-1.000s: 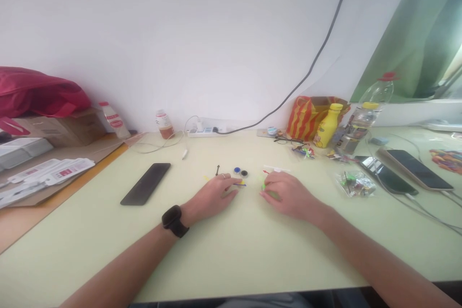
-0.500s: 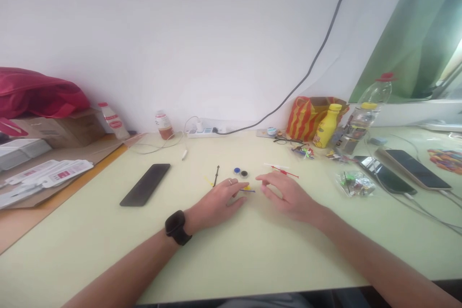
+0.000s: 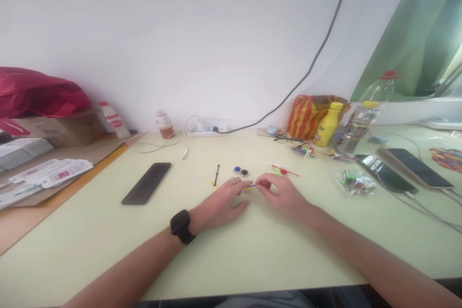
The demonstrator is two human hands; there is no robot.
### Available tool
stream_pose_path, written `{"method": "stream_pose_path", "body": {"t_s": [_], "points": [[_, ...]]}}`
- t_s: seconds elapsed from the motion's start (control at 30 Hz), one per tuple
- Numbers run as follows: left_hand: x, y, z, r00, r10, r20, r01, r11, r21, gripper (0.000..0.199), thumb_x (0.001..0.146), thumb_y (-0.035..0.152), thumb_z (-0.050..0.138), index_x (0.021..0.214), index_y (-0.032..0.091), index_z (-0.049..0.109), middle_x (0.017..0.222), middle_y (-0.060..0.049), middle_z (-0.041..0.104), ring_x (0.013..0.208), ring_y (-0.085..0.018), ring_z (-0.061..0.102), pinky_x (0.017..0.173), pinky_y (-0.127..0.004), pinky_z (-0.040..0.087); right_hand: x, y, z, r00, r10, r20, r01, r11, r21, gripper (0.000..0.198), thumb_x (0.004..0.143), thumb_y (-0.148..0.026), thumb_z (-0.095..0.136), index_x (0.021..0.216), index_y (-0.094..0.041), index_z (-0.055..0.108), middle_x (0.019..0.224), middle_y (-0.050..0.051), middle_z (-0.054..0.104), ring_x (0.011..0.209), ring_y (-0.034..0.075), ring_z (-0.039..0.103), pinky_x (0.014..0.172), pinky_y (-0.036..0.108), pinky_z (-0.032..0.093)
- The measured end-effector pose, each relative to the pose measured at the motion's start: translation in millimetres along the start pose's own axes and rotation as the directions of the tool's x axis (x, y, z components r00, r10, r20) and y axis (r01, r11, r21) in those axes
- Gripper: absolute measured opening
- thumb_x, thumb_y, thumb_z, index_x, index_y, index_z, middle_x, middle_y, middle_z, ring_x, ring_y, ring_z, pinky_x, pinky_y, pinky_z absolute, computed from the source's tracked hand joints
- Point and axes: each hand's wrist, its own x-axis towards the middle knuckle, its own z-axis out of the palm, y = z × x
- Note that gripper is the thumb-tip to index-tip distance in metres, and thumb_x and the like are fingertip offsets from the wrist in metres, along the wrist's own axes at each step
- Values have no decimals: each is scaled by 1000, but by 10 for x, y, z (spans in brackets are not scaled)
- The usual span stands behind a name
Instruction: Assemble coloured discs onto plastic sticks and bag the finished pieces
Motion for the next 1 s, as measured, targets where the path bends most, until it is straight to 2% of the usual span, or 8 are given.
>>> {"method": "stream_pose_path", "body": {"t_s": [0.1,0.23,0.33,0.4,0.53,0.7,0.9,1.0], "points": [[28,40,-53,998,-4,-60,4,1000,8,50,102,44,58,150,30,52,129,-11,60,119,-27,60,107,-43,49,14,-12,-80,999,24,31,-23,999,-31,15,103,-28,51,94,-23,63,80,1,67,73,17,62,64,29,50],[65,-39,-153,988,-32,-154,46,995,85,48,110,43,40,155,30,46,151,-9,52,139,-29,44,118,-47,38,-8,-22,-262,990,25,139,-12,996,-91,10,98,-22,53,90,-23,59,78,0,65,69,17,60,63,29,49],[83,-170,-175,995,-57,-88,68,989,132,56,110,48,37,163,31,33,162,-8,44,146,-32,34,120,-51,34,-17,12,-340,980,46,196,-22,992,-122,10,95,-18,53,89,-22,58,76,0,64,67,16,59,60,29,47],[94,-225,-168,996,-85,-38,90,984,154,59,109,51,38,164,30,30,159,-9,48,148,-33,31,118,-52,35,-12,56,-342,977,77,201,-46,987,-155,10,94,-16,52,88,-22,58,74,0,64,65,16,59,58,28,44],[98,-181,-176,990,-115,-80,128,975,180,52,110,47,35,156,25,47,130,-12,68,134,-32,50,110,-50,42,11,165,-289,987,103,125,-73,971,-226,12,94,-17,51,86,-22,58,71,0,63,64,17,58,56,29,41],[37,-49,-197,984,-146,-98,153,986,62,37,109,34,41,130,24,68,117,-8,75,104,-25,69,91,-37,55,40,264,-237,990,137,44,-120,953,-280,11,93,-16,50,85,-22,55,72,0,62,66,17,56,61,29,40],[-4,-32,-97,998,-17,-64,11,994,-104,33,102,25,54,133,27,66,114,-3,76,99,-18,73,92,-30,57,61,300,-244,984,178,-1,-172,950,-261,9,93,-18,52,87,-22,58,77,0,65,70,18,58,66,31,42],[8,-56,-73,992,16,-128,-28,996,-88,34,101,23,57,134,29,65,115,-3,75,97,-18,72,93,-32,57,65,243,-247,984,175,-35,-179,966,-187,8,93,-21,54,88,-22,59,82,1,66,74,18,58,68,32,43]]}}
